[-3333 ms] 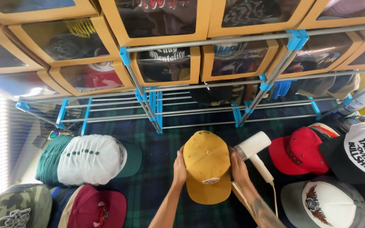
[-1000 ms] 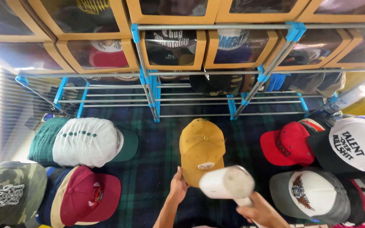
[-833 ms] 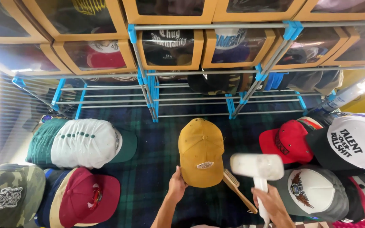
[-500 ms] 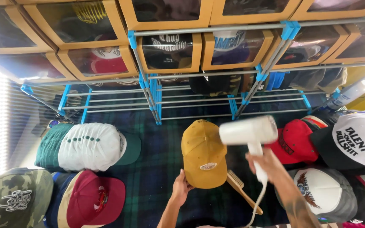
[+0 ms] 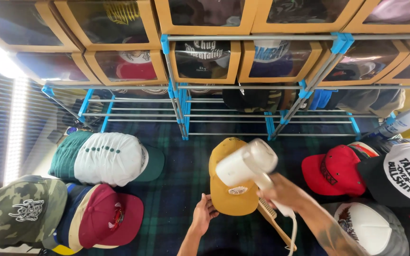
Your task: Cleaning and shaping baseball caps using a wooden form, brush, hairdryer, and cloth.
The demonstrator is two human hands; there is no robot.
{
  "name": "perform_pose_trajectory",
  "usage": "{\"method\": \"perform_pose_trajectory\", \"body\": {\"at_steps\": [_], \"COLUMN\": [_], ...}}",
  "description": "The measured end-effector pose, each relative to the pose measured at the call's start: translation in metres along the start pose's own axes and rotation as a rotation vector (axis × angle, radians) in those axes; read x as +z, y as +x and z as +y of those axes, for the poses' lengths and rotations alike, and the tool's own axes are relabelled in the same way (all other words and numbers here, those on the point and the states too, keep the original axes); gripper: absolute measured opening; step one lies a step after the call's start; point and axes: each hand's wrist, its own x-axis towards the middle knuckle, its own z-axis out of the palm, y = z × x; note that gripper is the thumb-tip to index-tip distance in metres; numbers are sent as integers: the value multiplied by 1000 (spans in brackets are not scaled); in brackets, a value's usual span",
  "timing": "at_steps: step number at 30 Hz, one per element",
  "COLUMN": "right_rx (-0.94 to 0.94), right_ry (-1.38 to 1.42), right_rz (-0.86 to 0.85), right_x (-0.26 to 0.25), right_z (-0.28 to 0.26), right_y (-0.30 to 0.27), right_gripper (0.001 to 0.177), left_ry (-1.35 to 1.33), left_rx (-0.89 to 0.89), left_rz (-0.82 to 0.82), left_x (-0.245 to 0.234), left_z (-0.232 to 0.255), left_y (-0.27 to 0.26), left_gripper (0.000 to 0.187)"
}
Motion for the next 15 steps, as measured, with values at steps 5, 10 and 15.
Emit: {"method": "perform_pose_trajectory", "body": {"at_steps": [5, 10, 15], "right_rx": [-7, -105, -92], "right_ry": [334, 452, 590], "right_rz": [404, 685, 515], "right_x": [-10, 1, 77], "right_z": [98, 142, 223], "right_y": [-30, -18, -27], "right_gripper": [23, 10, 18], "left_ry": [8, -13, -68], "left_rx": [-28, -35, -15], "left_rz": [39, -25, -49], "left_x": [0, 7, 20], "left_z": [7, -4, 2], "left_y": [0, 19, 21], "left_gripper": [61, 56, 67]}}
